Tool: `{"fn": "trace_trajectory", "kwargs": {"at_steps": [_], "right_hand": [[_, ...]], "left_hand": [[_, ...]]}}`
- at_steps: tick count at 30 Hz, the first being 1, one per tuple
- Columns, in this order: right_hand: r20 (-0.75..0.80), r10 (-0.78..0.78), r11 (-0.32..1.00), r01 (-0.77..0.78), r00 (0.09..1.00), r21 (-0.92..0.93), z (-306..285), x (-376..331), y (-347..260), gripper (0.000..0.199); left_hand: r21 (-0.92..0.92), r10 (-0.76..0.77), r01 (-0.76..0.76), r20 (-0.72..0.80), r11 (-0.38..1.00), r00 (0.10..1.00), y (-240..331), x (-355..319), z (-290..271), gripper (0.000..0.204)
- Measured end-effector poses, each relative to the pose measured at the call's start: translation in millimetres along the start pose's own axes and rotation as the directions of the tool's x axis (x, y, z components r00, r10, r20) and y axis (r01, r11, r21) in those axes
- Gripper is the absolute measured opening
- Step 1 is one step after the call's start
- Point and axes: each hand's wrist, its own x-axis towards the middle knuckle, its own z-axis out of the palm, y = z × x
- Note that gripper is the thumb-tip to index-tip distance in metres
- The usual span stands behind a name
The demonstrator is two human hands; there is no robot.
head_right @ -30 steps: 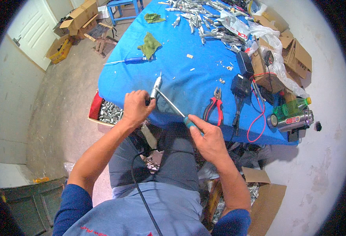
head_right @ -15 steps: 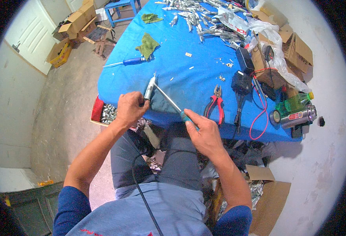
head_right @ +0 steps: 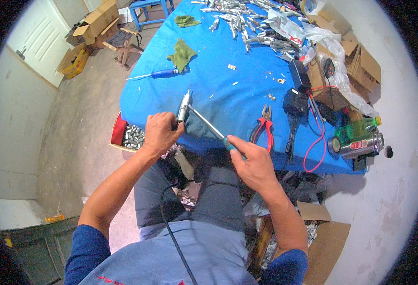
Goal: The person picks up a metal housing, inserts a component, and uses a screwdriver to tighten a screw. They then use pliers to grip and adjust a wire attached to the metal assembly.
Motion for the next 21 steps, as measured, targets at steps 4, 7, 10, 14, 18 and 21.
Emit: {"fn": "trace_trajectory", "kwargs": {"at_steps": [4,7,10,14,18,21], "right_hand": [[-0.051,-0.004,0.998,0.008,0.999,0.064,-7,-1,-6,0.035],[0.041,0.07,0.99,-0.075,0.997,0.122,-13,0,-13,0.034],[0.08,0.103,0.989,-0.111,0.991,0.098,-15,-1,-10,0.033],[0.063,0.088,0.988,-0.096,0.994,0.123,-13,-6,-1,0.033],[0.04,0.082,0.985,-0.088,0.996,0.151,-14,-7,-5,0.033],[0.069,0.069,0.989,-0.077,0.995,0.126,-16,-5,-2,0.033]], "left_hand": [[-0.02,0.003,-0.002,0.052,1.0,0.999,2,3,-2,0.022],[0.003,0.037,-0.037,0.044,0.999,0.998,-1,3,-4,0.021],[0.034,0.107,-0.109,0.038,0.994,0.994,-5,5,-4,0.021],[0.035,0.13,-0.132,0.032,0.991,0.991,-3,3,1,0.019],[-0.007,0.143,-0.143,0.046,0.99,0.989,-1,2,0,0.018],[-0.007,0.141,-0.141,0.088,0.99,0.986,0,3,-3,0.018]]}}
